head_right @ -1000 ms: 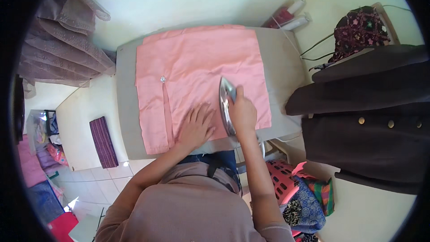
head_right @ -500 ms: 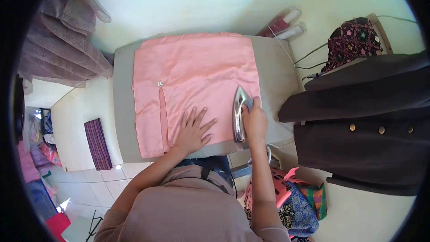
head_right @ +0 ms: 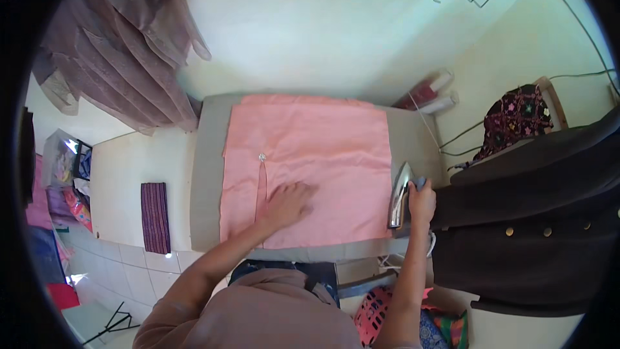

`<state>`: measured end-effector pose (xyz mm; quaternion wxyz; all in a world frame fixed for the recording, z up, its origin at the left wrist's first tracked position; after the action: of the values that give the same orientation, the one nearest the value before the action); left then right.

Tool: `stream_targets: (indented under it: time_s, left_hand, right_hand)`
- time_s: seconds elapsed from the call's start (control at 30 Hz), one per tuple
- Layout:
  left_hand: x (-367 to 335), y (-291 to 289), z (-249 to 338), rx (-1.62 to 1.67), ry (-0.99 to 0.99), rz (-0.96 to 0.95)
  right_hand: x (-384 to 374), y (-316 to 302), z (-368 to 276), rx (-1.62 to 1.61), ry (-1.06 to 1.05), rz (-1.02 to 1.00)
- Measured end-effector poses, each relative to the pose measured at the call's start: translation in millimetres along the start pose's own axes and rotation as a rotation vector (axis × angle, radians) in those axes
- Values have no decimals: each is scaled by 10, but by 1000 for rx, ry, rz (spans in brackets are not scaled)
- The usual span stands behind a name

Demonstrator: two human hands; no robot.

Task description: Ironing a pink skirt on a flat surface.

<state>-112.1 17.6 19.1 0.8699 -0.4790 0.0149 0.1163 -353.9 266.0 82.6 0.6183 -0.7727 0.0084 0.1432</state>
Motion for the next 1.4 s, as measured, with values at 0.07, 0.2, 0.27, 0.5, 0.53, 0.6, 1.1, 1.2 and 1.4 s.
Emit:
stream_targets:
  time_s: [0.07, 0.2, 0.27, 0.5, 0.53, 0.6, 1.1, 1.2, 1.4]
  left_hand:
    - [-332, -164, -428, -51, -105, 74]
    - [-910, -580, -1281, -212, -73, 325]
    - [-989, -726, -1599, -264, -94, 426]
    - [-988, -1143, -1478, -526, -254, 297]
    - [-931, -1128, -1554, -571, -210, 326]
    - [-892, -1087, -1533, -554, -144, 369]
    - [929, -923, 473, 3, 266, -164]
    - [848, -1080, 520, 40, 183, -429]
    - [144, -1171, -445, 212, -132, -103]
  right_hand:
    - [-138, 26, 60, 16, 19, -28]
    - [-357, 131, 70, 28, 15, -11]
    - [-400, 144, -11, 43, 21, -30]
    - [-365, 137, 51, 80, 11, -13]
    - [-340, 101, -39, 71, -2, -8]
    - [-325, 62, -124, 42, -7, -14]
    - [-52, -98, -774, -253, -398, 419]
    - [-153, 272, -1088, -488, -369, 265]
    - [-512, 1113, -1414, -567, -40, 54]
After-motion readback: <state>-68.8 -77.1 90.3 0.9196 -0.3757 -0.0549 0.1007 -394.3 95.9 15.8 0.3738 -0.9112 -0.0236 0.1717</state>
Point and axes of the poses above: each hand's wrist, its own x-axis away from the middle knuckle, its own y-axis out of the palm, z = x × y, the point moved 5 cm from there along -x, towards the middle knuckle, and after that the axes turned 9 degrees about z, right-handed, at the moved point
